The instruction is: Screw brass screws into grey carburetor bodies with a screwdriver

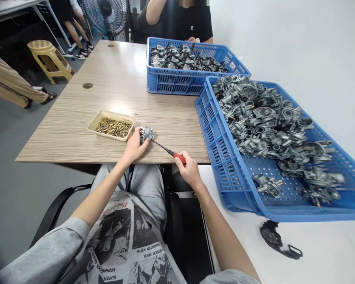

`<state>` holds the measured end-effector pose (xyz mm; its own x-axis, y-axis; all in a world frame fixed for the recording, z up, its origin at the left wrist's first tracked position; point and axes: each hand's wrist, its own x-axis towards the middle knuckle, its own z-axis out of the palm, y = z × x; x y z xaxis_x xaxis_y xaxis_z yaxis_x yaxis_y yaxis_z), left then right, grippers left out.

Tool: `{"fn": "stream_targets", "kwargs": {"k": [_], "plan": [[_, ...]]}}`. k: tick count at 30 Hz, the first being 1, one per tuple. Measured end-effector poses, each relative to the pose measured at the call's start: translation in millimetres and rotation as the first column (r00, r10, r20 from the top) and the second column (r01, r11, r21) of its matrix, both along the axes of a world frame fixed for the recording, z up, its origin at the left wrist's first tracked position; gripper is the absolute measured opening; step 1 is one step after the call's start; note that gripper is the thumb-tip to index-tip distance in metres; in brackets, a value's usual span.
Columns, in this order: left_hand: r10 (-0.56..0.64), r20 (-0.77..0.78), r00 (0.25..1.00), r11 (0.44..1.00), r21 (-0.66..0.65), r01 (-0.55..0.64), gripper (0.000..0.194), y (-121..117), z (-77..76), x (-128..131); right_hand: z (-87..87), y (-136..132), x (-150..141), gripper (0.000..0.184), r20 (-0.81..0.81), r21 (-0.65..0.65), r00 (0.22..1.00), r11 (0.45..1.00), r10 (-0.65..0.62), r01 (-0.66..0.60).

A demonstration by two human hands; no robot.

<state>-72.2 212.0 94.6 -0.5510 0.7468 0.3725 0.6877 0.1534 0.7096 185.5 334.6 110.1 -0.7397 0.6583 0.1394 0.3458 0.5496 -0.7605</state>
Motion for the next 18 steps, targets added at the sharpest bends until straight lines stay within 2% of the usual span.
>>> {"fn": "stream_targets", "kwargs": {"k": [18], "plan": [[0.021, -0.045, 0.999, 1.000, -0.004, -0.021, 0.049, 0.4, 1.4, 1.0, -0.7, 0.4, 0.1, 0.032, 0.012, 0.031, 1.000, 1.000, 0.007, -0.007]]}}
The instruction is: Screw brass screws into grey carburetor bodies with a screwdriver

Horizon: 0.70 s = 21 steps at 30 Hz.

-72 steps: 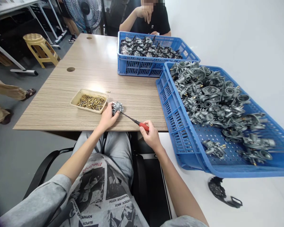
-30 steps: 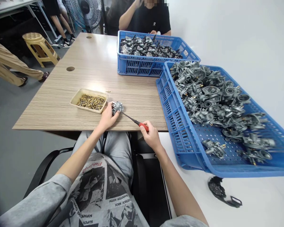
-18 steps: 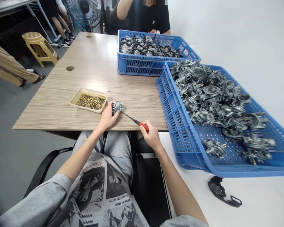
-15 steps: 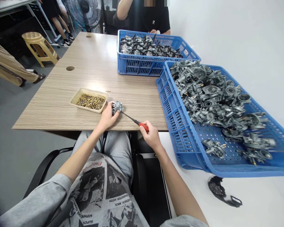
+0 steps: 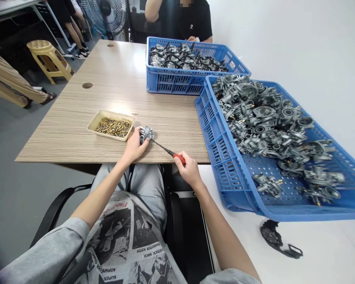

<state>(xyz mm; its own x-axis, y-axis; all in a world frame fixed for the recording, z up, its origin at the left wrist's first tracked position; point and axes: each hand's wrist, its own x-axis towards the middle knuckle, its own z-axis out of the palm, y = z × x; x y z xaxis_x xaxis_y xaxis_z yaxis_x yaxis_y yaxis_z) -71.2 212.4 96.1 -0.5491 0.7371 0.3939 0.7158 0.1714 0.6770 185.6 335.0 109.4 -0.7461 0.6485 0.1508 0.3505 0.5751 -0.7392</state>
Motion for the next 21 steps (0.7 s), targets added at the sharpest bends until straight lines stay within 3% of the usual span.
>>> {"fn": "stream_targets", "kwargs": {"k": [21], "plan": [[-0.008, 0.024, 1.000, 1.000, -0.014, 0.008, 0.051, -0.3, 0.0, 0.0, -0.6, -0.7, 0.5, 0.031, 0.001, 0.007, 1.000, 1.000, -0.003, 0.003]]}}
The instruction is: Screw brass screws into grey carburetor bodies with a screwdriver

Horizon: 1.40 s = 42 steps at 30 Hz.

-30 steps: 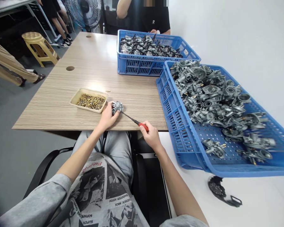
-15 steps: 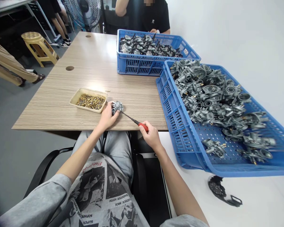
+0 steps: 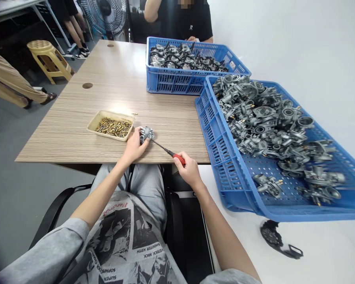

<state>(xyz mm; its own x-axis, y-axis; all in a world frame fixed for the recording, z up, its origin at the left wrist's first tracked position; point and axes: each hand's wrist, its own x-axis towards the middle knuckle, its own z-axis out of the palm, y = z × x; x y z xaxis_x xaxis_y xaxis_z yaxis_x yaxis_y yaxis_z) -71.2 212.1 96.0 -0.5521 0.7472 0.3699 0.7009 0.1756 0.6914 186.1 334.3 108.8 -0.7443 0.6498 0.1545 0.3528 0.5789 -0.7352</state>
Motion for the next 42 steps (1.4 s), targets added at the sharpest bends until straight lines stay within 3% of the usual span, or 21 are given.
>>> {"fn": "stream_targets", "kwargs": {"k": [42], "plan": [[0.003, -0.001, 1.000, 1.000, 0.017, -0.003, 0.051, 0.6, -1.4, 0.1, 1.6, -2.9, -1.2, 0.031, 0.030, 0.053, 0.999, 0.999, -0.012, 0.010]]}}
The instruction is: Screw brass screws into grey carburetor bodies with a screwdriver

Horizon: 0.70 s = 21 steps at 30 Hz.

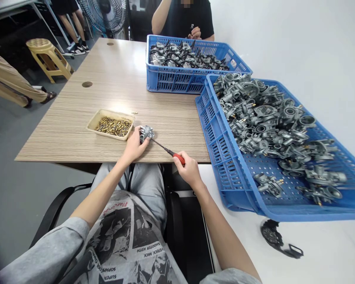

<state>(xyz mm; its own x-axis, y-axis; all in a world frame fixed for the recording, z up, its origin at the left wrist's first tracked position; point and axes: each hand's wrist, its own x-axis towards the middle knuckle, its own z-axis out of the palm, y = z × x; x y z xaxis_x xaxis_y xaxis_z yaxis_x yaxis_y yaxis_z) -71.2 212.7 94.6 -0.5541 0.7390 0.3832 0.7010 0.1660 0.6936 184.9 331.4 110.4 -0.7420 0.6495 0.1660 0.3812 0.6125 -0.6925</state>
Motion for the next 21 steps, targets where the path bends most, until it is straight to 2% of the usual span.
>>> {"fn": "stream_targets", "kwargs": {"k": [8, 16, 21], "plan": [[0.000, -0.004, 1.000, 1.000, -0.001, 0.000, 0.050, -0.6, 0.8, -0.2, -1.4, 2.1, -0.1, 0.031, -0.006, -0.012, 1.000, 1.000, 0.008, -0.008], [-0.013, -0.002, 1.000, 1.000, 0.002, 0.013, 0.051, -1.1, 1.5, -0.3, -3.0, 4.0, 1.1, 0.025, -0.063, -0.128, 0.998, 0.992, -0.014, 0.006], [-0.013, -0.002, 1.000, 1.000, 0.007, 0.013, 0.050, -1.0, -0.1, -0.7, -6.6, 6.2, 1.0, 0.026, -0.068, -0.123, 0.997, 0.992, -0.034, 0.026]]}}
